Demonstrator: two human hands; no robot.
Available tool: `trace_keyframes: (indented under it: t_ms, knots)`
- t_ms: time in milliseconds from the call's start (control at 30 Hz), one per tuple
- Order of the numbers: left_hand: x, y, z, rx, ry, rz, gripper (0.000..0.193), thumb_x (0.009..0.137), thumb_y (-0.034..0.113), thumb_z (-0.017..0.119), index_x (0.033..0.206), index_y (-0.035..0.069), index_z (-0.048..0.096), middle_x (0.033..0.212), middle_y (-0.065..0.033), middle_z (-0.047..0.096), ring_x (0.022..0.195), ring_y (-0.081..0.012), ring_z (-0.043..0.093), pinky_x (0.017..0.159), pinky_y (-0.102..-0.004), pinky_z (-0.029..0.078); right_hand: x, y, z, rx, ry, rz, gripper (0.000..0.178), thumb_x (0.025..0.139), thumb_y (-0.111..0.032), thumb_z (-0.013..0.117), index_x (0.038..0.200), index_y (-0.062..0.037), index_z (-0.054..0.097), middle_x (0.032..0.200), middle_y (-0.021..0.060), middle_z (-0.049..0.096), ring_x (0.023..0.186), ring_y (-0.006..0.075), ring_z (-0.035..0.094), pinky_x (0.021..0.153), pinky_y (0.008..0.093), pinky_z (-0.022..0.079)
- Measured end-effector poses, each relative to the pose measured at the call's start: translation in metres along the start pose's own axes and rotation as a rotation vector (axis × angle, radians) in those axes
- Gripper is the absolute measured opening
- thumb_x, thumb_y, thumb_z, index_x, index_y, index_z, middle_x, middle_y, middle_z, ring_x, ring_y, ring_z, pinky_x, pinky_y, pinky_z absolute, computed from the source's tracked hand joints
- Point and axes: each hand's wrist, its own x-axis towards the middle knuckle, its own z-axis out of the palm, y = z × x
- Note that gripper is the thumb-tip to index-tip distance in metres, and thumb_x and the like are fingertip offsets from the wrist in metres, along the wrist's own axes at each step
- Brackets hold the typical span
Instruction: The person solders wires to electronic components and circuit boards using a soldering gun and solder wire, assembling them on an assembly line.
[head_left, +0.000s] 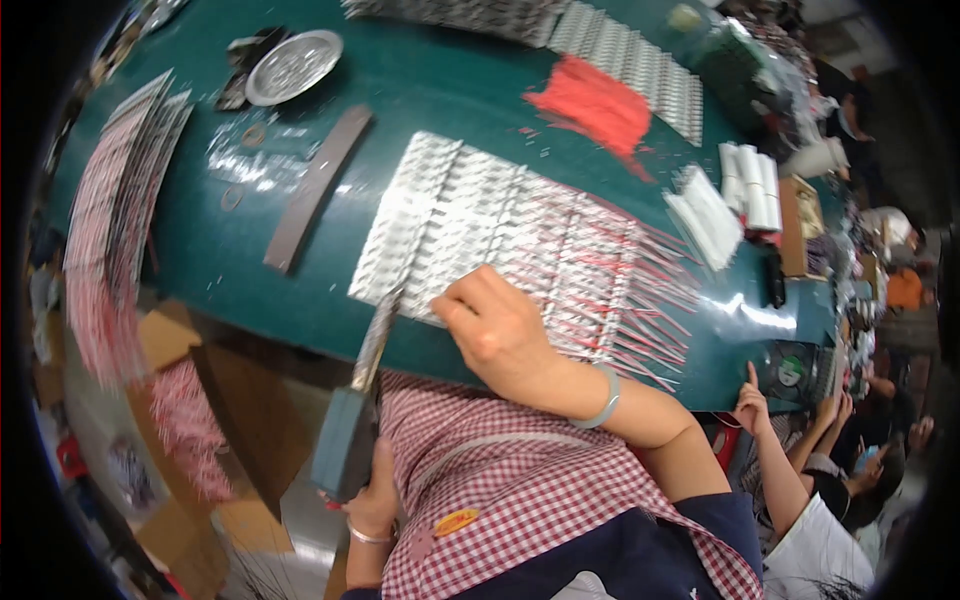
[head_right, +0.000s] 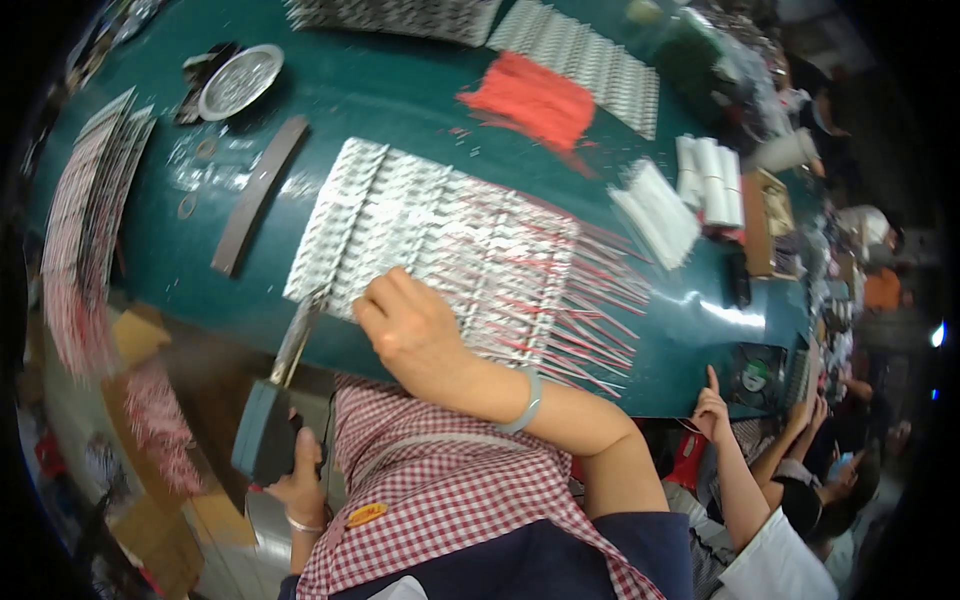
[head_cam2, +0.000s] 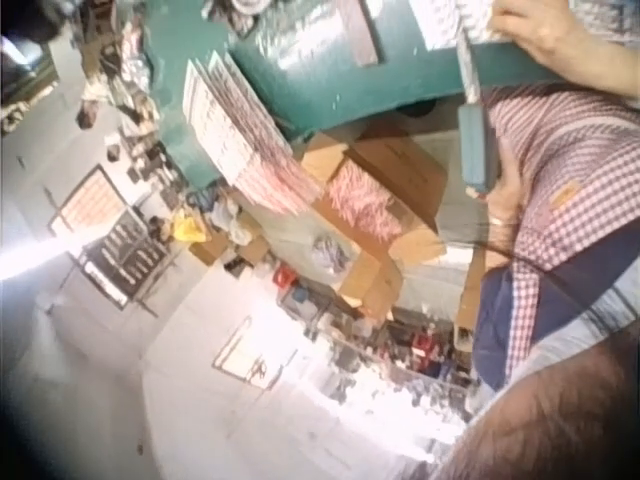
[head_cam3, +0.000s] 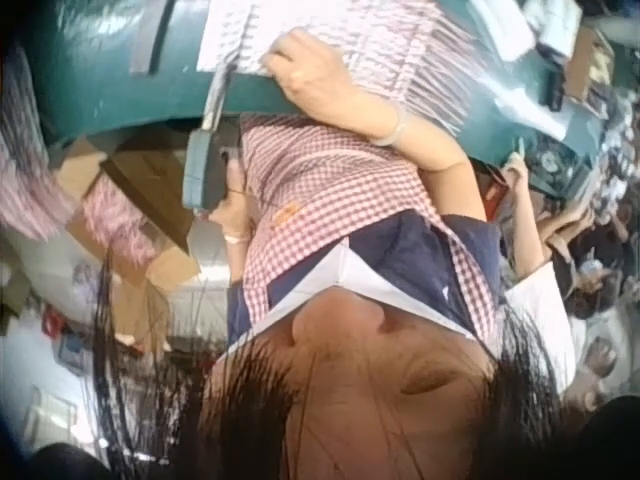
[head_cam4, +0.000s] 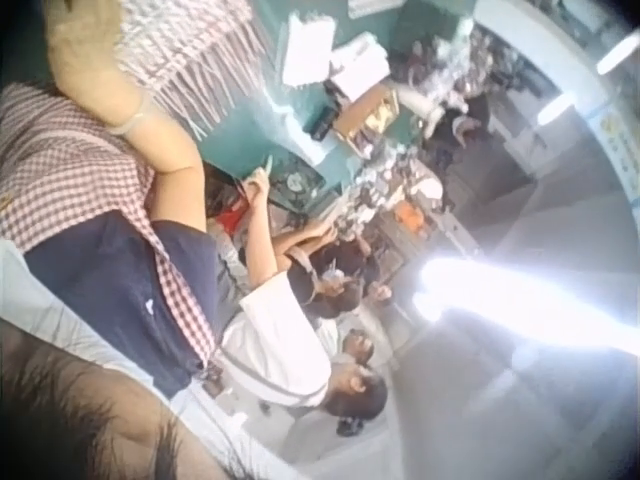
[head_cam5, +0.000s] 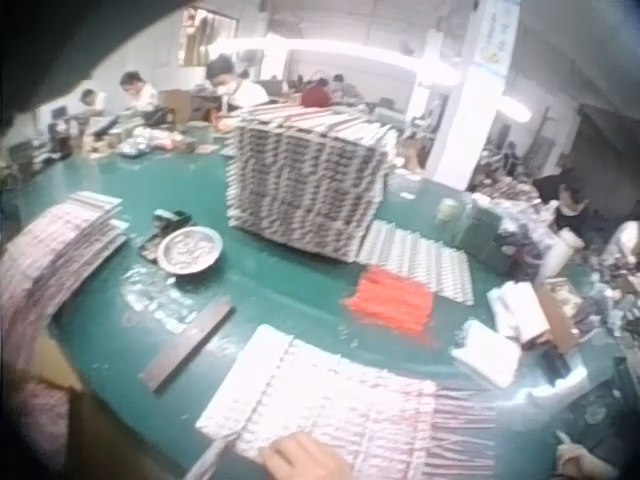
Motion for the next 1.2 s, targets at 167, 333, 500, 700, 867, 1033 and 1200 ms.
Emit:
trace_keyframes:
  t_ms: [167, 333, 500, 700, 867, 1033, 1200]
  knots:
    - [0.013, -0.004, 0.001, -0.115, 0.092, -0.106, 0.032, 0.093, 0.001, 0.067, 0.125, -0.004, 0.061, 0.083, -0.0031, 0.061, 0.058, -0.0069, 0.049, 0.053, -0.0220, 0.039, 0.031, 0.055, -0.049, -0.196, 0.066, 0.007, 0.020, 0.075, 0.003, 0.068, 0.094, -0.0024, 0.069, 0.087, 0.0102, 0.062, 0.081, 0.0283, 0.061, 0.068, 0.0385, 0.052]
    - [0.041, 0.037, 0.018, -0.194, 0.042, -0.210, 0.032, 0.095, 0.003, 0.067, 0.125, -0.004, 0.062, 0.076, -0.0005, 0.057, 0.058, -0.0070, 0.046, 0.053, -0.0224, 0.038, 0.061, 0.172, -0.076, -0.598, 0.147, 0.098, 0.009, 0.073, 0.000, 0.061, 0.081, -0.0024, 0.065, 0.086, 0.0128, 0.059, 0.084, 0.0304, 0.059, 0.072, 0.0410, 0.052]
    - [0.054, 0.037, 0.026, -0.053, 0.269, -0.172, 0.027, 0.094, 0.003, 0.065, 0.119, -0.007, 0.064, 0.078, -0.0038, 0.061, 0.055, -0.0073, 0.043, 0.051, -0.0226, 0.035, 0.071, 0.239, -0.037, -0.673, 0.168, 0.091, 0.011, 0.074, -0.011, 0.060, 0.080, -0.0032, 0.064, 0.084, 0.0153, 0.059, 0.085, 0.0329, 0.058, 0.076, 0.0447, 0.050]
    - [0.083, 0.076, 0.036, -0.168, 0.115, 0.079, 0.043, 0.090, 0.008, 0.075, 0.125, -0.009, 0.057, 0.098, -0.0134, 0.064, 0.059, -0.0156, 0.052, 0.047, -0.0273, 0.041, 0.088, 0.249, -0.003, -0.726, 0.290, 0.064, 0.014, 0.071, -0.017, 0.063, 0.073, -0.0038, 0.067, 0.080, 0.0104, 0.060, 0.085, 0.0280, 0.057, 0.069, 0.0415, 0.047]
    - [0.096, 0.088, 0.053, -0.175, 0.184, 0.202, 0.060, 0.089, 0.006, 0.075, 0.139, -0.010, 0.047, 0.111, -0.0169, 0.066, 0.055, -0.0125, 0.046, 0.042, -0.0238, 0.034, 0.087, 0.250, -0.011, -0.743, 0.217, 0.169, 0.014, 0.072, -0.018, 0.064, 0.075, -0.0055, 0.068, 0.082, 0.0094, 0.062, 0.089, 0.0269, 0.058, 0.072, 0.0398, 0.046]
    - [0.105, 0.052, 0.041, -0.107, 0.143, 0.253, 0.059, 0.089, 0.004, 0.076, 0.138, -0.009, 0.045, 0.107, -0.0164, 0.066, 0.056, -0.0151, 0.049, 0.043, -0.0260, 0.038, 0.090, 0.248, -0.019, -0.700, 0.225, 0.130, 0.013, 0.073, -0.018, 0.066, 0.077, -0.0063, 0.068, 0.087, 0.0097, 0.062, 0.090, 0.0258, 0.057, 0.073, 0.0393, 0.044]
    - [0.105, 0.050, 0.044, -0.257, 0.213, 0.172, 0.061, 0.085, 0.003, 0.079, 0.134, -0.004, 0.042, 0.100, -0.0146, 0.064, 0.059, -0.0173, 0.051, 0.045, -0.0275, 0.041, 0.096, 0.250, -0.024, -0.648, 0.259, 0.063, 0.012, 0.072, -0.016, 0.068, 0.077, -0.0049, 0.068, 0.092, 0.0116, 0.061, 0.091, 0.0277, 0.058, 0.070, 0.0400, 0.046]
